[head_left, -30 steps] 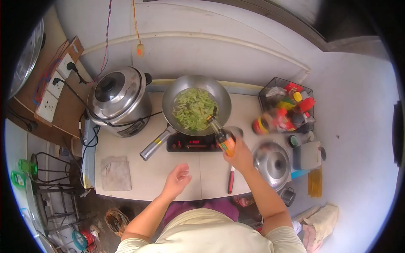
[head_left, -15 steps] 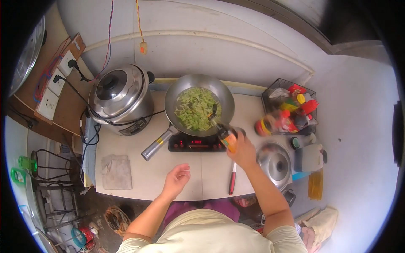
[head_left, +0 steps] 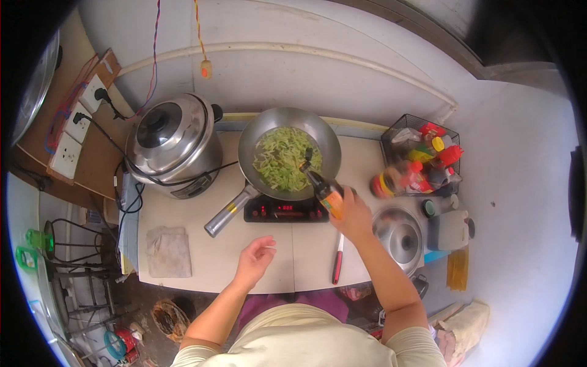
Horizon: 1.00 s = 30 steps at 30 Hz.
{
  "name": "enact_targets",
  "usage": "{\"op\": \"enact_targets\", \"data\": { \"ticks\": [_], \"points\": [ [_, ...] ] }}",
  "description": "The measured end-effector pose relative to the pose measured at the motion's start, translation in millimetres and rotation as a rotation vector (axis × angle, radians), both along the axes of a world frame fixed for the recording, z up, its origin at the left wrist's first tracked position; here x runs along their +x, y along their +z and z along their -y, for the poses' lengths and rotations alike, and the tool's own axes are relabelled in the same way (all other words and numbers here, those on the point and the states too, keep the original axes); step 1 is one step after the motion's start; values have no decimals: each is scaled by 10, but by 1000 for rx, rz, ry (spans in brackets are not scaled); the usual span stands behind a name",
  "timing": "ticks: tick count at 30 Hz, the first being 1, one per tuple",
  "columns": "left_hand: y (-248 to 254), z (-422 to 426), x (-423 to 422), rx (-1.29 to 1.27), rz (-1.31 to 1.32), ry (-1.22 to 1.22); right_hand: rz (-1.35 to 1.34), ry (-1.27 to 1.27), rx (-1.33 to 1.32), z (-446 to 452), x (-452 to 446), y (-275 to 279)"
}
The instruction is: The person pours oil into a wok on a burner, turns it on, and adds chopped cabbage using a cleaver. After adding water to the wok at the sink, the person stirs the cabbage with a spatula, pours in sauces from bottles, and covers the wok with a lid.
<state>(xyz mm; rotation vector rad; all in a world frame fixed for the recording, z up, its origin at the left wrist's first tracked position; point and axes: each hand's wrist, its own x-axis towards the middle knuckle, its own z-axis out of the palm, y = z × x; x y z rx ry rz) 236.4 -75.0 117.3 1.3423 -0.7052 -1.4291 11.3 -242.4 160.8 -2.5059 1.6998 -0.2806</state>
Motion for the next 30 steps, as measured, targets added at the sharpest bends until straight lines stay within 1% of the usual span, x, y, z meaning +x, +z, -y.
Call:
{"op": "enact_targets", "data": {
  "ticks": [7,16,30],
  "points": [
    [-27,27,14,3,-15,9,-29,35,-61,75,28,-37],
    [-54,21,54,24,-7,25,-88,2,-16,193,120,28],
    [-28,66,59,27,-30,29,-73,-4,-16,269,110,22]
  ]
}}
